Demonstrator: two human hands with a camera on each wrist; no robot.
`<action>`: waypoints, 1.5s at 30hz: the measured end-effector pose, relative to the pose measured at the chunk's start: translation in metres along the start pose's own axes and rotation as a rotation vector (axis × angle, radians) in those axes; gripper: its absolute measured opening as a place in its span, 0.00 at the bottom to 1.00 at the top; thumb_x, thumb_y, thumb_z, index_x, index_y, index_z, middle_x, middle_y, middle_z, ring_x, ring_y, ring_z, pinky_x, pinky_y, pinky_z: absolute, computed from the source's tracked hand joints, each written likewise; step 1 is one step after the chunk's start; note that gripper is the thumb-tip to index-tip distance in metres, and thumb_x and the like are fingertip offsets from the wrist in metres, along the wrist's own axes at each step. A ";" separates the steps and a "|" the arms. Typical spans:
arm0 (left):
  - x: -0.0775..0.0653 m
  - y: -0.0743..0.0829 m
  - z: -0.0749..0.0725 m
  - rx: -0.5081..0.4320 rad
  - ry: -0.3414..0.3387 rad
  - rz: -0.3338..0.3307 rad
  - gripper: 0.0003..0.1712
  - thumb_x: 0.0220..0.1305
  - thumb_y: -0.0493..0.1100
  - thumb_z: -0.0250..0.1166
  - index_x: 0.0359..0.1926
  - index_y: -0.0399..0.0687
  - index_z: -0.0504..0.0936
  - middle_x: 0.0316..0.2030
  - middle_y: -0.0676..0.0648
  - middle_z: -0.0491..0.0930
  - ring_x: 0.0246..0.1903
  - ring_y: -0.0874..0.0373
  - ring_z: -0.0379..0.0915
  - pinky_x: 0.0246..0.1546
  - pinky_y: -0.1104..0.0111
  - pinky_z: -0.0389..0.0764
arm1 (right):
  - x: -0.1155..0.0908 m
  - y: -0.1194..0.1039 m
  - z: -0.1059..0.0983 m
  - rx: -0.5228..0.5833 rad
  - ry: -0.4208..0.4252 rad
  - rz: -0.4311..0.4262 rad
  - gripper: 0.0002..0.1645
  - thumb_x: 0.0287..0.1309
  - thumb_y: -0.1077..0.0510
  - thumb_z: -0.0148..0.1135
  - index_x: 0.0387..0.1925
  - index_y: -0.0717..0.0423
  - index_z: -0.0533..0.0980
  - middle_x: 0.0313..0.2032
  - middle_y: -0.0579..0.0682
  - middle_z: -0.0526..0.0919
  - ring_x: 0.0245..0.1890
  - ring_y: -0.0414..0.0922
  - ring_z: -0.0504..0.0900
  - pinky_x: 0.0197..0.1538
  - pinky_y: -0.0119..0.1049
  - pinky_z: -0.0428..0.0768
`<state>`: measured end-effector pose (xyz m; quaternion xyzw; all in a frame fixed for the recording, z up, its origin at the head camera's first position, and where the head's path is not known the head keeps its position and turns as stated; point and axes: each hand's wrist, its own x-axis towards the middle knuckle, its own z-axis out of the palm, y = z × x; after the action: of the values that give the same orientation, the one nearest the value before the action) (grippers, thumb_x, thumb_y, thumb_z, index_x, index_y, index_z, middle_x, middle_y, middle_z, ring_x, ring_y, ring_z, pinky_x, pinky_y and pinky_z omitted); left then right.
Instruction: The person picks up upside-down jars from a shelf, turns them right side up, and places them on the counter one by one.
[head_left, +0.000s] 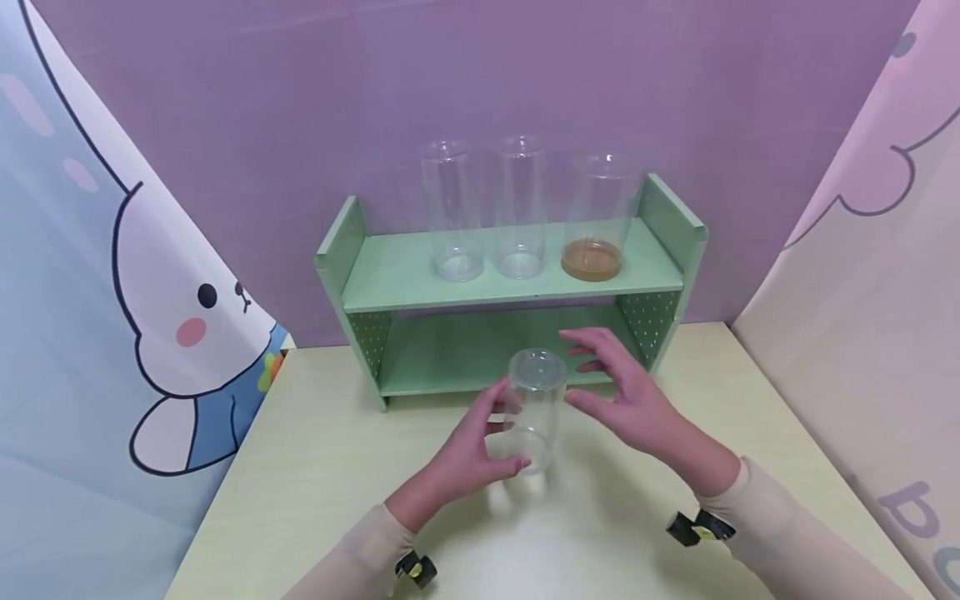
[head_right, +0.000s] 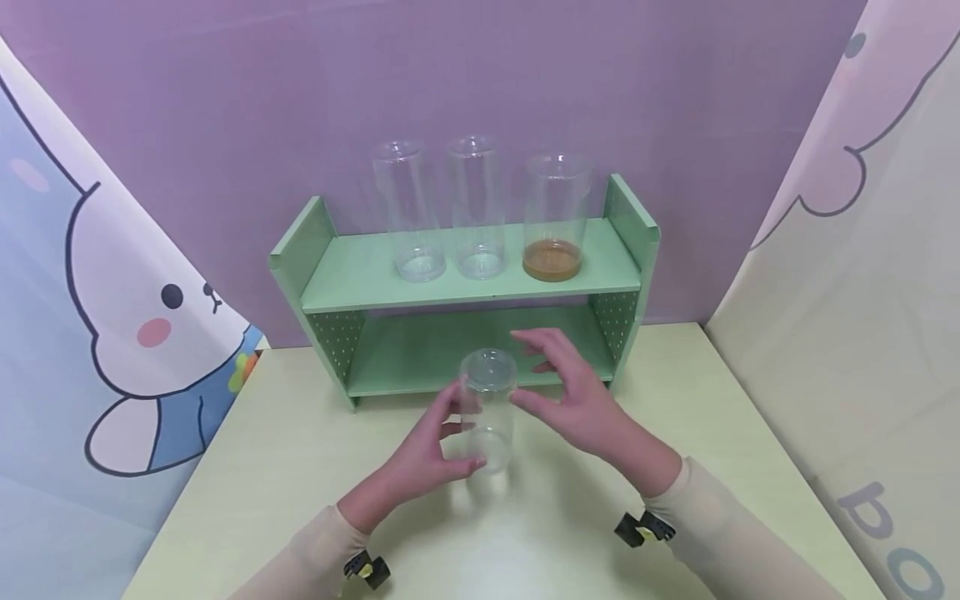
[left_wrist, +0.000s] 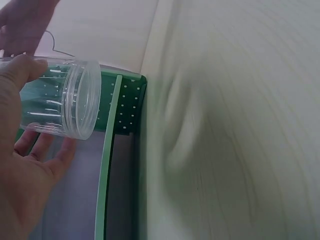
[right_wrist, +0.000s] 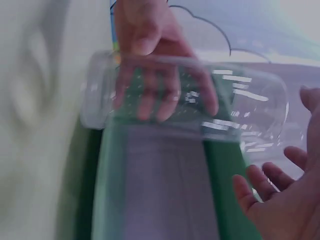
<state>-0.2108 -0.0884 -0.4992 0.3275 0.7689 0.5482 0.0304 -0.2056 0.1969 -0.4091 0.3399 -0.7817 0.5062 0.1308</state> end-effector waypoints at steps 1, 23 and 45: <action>0.000 0.000 0.000 0.005 -0.004 0.002 0.69 0.59 0.33 0.84 0.89 0.66 0.49 0.70 0.43 0.72 0.71 0.49 0.71 0.69 0.49 0.82 | 0.002 -0.003 0.001 -0.007 -0.019 0.000 0.46 0.66 0.70 0.76 0.80 0.50 0.69 0.72 0.47 0.73 0.69 0.47 0.77 0.67 0.45 0.84; -0.003 -0.003 0.006 0.140 -0.054 0.048 0.69 0.61 0.35 0.84 0.90 0.67 0.49 0.73 0.49 0.67 0.74 0.54 0.67 0.72 0.61 0.78 | 0.013 -0.016 -0.001 -0.086 -0.155 0.015 0.39 0.61 0.59 0.85 0.72 0.52 0.79 0.62 0.45 0.82 0.57 0.46 0.84 0.56 0.45 0.90; -0.004 -0.009 -0.025 -0.085 0.034 0.023 0.53 0.60 0.28 0.80 0.82 0.59 0.71 0.71 0.36 0.70 0.64 0.44 0.75 0.65 0.50 0.85 | -0.001 0.011 -0.035 0.182 -0.065 0.141 0.34 0.68 0.74 0.71 0.73 0.68 0.71 0.64 0.63 0.78 0.64 0.44 0.82 0.62 0.31 0.86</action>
<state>-0.2220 -0.1131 -0.4978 0.3254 0.7416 0.5862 0.0246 -0.2172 0.2307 -0.4014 0.3108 -0.7582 0.5719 0.0382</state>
